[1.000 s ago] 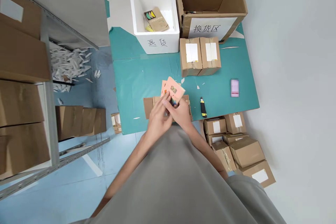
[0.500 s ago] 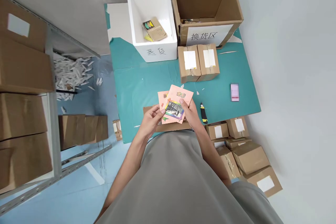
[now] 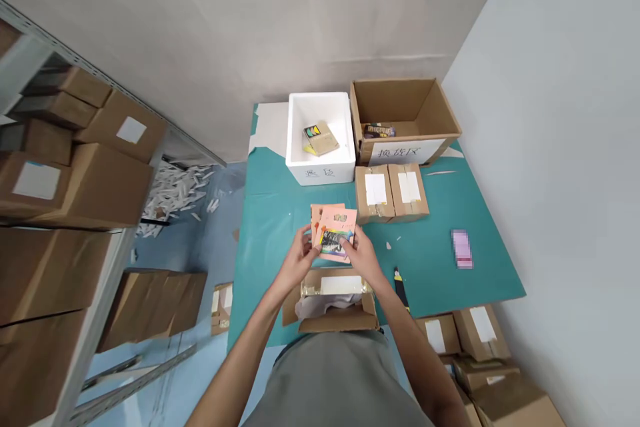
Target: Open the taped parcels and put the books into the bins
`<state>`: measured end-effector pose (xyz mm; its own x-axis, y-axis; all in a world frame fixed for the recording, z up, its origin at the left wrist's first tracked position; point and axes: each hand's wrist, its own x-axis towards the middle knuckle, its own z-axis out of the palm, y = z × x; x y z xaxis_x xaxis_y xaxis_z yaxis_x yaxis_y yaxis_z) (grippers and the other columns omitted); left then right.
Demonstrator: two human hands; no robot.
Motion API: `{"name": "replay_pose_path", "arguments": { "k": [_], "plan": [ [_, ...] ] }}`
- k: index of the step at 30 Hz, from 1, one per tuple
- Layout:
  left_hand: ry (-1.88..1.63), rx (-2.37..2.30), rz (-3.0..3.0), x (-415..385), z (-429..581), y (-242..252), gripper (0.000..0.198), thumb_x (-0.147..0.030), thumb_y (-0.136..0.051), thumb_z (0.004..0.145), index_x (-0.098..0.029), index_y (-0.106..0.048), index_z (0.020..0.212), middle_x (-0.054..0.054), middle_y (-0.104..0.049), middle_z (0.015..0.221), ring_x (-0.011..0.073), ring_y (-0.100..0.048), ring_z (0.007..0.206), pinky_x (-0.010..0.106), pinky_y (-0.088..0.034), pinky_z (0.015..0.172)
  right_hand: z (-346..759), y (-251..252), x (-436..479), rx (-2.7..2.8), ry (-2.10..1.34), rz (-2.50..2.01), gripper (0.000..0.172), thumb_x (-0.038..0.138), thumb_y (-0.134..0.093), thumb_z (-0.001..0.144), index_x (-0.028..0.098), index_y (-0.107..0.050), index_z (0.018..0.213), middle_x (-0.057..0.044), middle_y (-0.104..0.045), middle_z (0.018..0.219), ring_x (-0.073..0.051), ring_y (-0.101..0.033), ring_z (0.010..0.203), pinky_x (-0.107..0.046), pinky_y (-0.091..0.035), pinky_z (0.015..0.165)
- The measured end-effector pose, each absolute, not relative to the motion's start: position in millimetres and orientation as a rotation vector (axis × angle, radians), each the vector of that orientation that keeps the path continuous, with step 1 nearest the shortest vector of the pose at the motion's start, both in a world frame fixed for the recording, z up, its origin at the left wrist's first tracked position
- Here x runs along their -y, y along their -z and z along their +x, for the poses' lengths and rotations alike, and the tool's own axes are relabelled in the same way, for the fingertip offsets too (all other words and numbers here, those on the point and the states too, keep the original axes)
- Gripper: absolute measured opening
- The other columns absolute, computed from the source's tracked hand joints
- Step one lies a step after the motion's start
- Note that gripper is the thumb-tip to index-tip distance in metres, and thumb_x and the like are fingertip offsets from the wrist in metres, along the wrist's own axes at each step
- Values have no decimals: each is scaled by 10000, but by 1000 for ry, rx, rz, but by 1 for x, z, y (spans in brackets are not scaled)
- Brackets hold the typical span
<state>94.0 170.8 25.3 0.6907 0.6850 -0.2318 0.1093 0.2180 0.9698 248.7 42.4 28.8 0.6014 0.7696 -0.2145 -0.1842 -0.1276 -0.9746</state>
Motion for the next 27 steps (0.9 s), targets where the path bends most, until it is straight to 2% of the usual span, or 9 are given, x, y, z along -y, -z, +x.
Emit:
{"name": "replay_pose_path", "arguments": {
  "k": [4, 7, 9, 11, 13, 17, 21, 24, 27],
  "plan": [
    [-652, -765, 1500, -241, 150, -80, 814, -527, -860, 870, -160, -618, 1554, 200, -744, 1382, 279, -756, 1028, 408, -630, 887, 300, -73, -122, 614, -710, -1393, 728, 748, -829, 856, 217, -752, 1347, -154, -832, 1355, -351, -794, 1241, -511, -648, 1105],
    [-840, -719, 1467, -281, 180, -132, 757, -470, -884, 859, -128, -662, 1497, 242, -685, 1521, 339, -748, 1251, 436, -627, 1035, 334, -114, -171, 665, -634, -1345, 812, 762, -763, 929, 233, -677, 1539, -145, -760, 1519, -311, -734, 1367, -485, -639, 1135],
    [-961, -716, 1459, -293, 182, -155, 710, -441, -899, 869, -148, -682, 1479, 234, -641, 1603, 364, -692, 1406, 454, -583, 1163, 350, -127, -186, 634, -672, -1399, 837, 744, -712, 981, 240, -603, 1640, -156, -707, 1598, -296, -738, 1361, -480, -663, 1088],
    [-1016, -720, 1464, -295, 168, -157, 657, -439, -900, 893, -179, -703, 1464, 206, -637, 1627, 367, -645, 1491, 470, -526, 1258, 361, -121, -181, 592, -726, -1483, 835, 710, -726, 983, 220, -601, 1648, -181, -692, 1612, -298, -766, 1313, -480, -674, 1063],
    [-1000, -777, 1462, -288, 138, -137, 607, -462, -895, 913, -203, -725, 1434, 186, -655, 1622, 365, -618, 1534, 492, -475, 1318, 363, -96, -155, 565, -754, -1569, 796, 691, -788, 936, 202, -685, 1556, -191, -714, 1580, -313, -770, 1310, -491, -667, 1079],
    [-782, -1131, 1351, -247, 51, -51, 573, -572, -864, 927, -200, -750, 1348, 212, -680, 1595, 394, -598, 1561, 558, -437, 1342, 337, -21, -56, 427, -779, -1724, 740, 750, -847, 840, 209, -805, 1342, -187, -778, 1480, -355, -738, 1369, -535, -648, 1112],
    [-474, -1408, 1159, -176, -28, 22, 710, -736, -809, 915, -177, -724, 1343, 251, -651, 1622, 417, -587, 1568, 553, -460, 1309, 284, 36, 53, 152, -911, -1885, 783, 821, -835, 795, 195, -823, 1264, -201, -822, 1360, -372, -791, 1252, -566, -663, 1077],
    [-317, -1346, 1073, -123, -54, 41, 904, -858, -813, 820, -158, -698, 1380, 256, -674, 1592, 416, -616, 1533, 522, -502, 1258, 242, 56, 108, 109, -1058, -1869, 816, 847, -838, 766, 210, -813, 1276, -196, -806, 1417, -396, -764, 1329, -580, -635, 1133],
    [-241, -1199, 1090, -89, -54, 44, 924, -813, -931, 679, -165, -735, 1307, 216, -773, 1443, 417, -676, 1436, 498, -535, 1199, 214, 65, 130, 280, -1103, -1787, 791, 768, -831, 830, 219, -761, 1395, -166, -741, 1562, -377, -692, 1462, -549, -542, 1259]
  ]
}}
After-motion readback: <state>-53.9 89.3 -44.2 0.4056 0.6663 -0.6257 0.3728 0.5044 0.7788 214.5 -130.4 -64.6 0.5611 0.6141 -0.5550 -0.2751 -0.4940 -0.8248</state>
